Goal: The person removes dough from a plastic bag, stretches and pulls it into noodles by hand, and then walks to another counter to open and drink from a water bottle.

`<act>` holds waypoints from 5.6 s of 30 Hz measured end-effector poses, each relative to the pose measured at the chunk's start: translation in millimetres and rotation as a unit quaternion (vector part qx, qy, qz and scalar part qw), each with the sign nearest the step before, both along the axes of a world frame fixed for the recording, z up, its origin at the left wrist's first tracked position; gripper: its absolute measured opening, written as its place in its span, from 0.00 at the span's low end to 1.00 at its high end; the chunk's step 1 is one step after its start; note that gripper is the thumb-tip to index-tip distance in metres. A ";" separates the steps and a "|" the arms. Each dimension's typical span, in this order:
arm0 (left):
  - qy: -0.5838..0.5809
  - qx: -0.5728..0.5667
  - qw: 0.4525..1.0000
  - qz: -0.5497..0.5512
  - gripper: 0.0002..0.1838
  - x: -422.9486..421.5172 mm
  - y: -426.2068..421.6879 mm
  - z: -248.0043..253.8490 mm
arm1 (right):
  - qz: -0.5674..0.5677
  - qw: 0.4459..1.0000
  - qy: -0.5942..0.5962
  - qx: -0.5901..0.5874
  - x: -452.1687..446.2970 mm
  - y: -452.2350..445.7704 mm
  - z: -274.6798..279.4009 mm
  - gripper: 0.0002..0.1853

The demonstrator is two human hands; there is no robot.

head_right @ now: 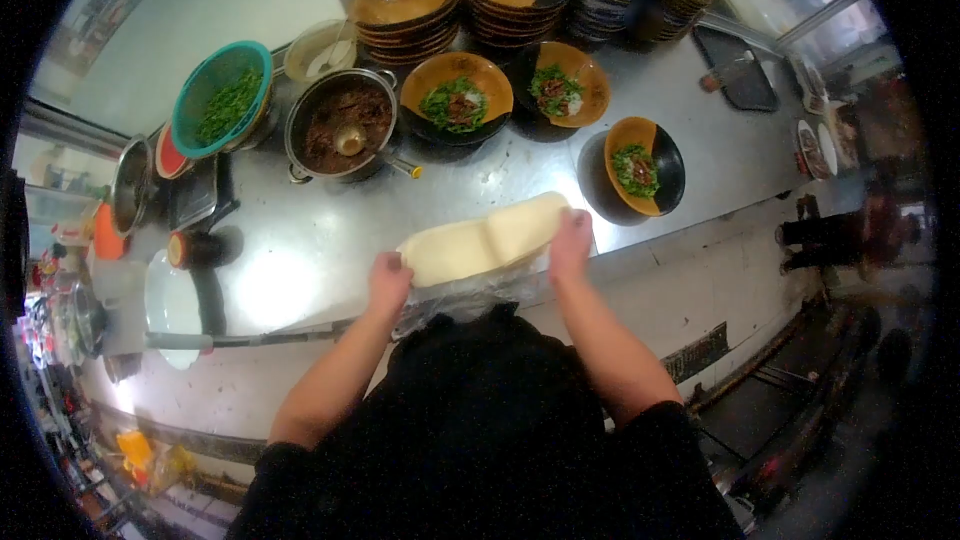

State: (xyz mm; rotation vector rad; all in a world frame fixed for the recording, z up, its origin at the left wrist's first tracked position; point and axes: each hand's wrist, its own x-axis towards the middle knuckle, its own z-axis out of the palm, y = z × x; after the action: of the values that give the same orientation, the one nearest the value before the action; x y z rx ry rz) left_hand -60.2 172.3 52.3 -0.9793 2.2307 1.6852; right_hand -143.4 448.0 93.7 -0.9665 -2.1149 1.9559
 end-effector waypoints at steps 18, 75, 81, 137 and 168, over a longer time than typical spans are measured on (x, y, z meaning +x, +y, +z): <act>0.308 -0.087 0.880 -0.351 0.32 -19.4 73.5 140.2 | 0.192 0.968 0.153 -0.045 37.5 -24.2 132.3 0.14; 0.203 0.226 0.948 -0.099 0.17 -25.3 123.5 172.9 | 0.263 0.936 0.150 -0.179 76.4 -33.4 122.1 0.17; 0.196 0.287 0.926 -0.146 0.15 -29.3 112.8 147.2 | 0.352 0.907 0.180 -0.144 83.2 -20.8 146.9 0.15; 0.100 0.355 0.926 -0.078 0.17 -3.9 142.8 231.5 | 0.251 0.921 0.295 0.042 98.5 -40.4 148.6 0.29; 0.306 0.216 0.925 -0.068 0.22 -23.4 125.7 245.9 | -0.027 0.941 0.127 -0.311 58.8 11.0 137.7 0.23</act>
State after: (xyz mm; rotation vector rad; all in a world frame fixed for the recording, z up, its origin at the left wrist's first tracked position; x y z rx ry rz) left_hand -83.6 298.0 298.2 -0.1943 1.9985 2.5121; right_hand -84.6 459.0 231.4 -0.7652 -1.3332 2.6124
